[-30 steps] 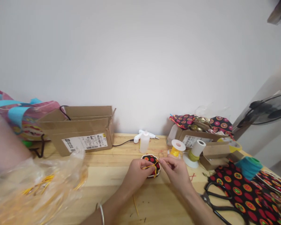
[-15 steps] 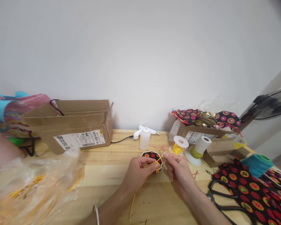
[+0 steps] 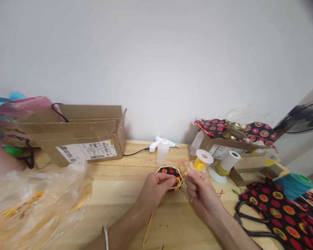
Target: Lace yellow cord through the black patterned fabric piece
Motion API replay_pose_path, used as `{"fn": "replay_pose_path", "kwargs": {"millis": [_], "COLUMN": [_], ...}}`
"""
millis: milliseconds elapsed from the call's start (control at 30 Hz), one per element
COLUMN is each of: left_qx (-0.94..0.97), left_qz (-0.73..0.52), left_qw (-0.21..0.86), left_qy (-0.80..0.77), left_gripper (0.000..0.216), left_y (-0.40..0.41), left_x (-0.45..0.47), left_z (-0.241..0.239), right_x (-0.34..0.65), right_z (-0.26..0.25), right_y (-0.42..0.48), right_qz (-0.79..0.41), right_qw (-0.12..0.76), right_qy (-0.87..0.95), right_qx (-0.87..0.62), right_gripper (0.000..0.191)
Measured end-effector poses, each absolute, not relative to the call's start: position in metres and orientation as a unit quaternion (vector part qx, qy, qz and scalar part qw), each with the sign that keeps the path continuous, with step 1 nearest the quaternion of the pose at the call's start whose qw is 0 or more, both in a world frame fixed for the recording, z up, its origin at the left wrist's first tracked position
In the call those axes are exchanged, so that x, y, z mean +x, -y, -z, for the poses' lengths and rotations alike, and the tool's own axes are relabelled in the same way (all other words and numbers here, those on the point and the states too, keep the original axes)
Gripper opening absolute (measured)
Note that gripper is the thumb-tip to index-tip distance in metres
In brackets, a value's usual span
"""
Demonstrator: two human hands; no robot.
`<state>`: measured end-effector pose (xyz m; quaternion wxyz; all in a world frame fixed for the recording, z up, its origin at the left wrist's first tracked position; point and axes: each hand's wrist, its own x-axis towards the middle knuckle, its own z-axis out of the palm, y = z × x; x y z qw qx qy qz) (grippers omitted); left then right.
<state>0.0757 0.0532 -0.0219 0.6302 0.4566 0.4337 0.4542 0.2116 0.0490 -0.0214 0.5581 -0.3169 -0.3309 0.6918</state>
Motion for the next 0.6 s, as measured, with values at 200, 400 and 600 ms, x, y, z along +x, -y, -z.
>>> {"fn": "replay_pose_path", "kwargs": {"millis": [200, 400, 600], "left_qx": [0.443, 0.441, 0.487], "left_qz": [-0.462, -0.464, -0.449], "left_qw": [0.624, 0.613, 0.618], "left_qy": [-0.449, -0.462, -0.423], "left_gripper": [0.019, 0.019, 0.017], "left_y": [-0.054, -0.052, -0.048], "left_x": [0.076, 0.075, 0.072], "left_z": [0.022, 0.019, 0.013], "right_x": [0.212, 0.218, 0.219], "right_z": [0.019, 0.012, 0.009], "right_y": [-0.050, -0.051, -0.050], "right_qz": [-0.684, -0.569, -0.485], "right_qw": [0.563, 0.539, 0.491], "right_qy": [0.337, 0.443, 0.545], "right_qx": [-0.320, -0.435, -0.476], "right_gripper": [0.028, 0.018, 0.013]}}
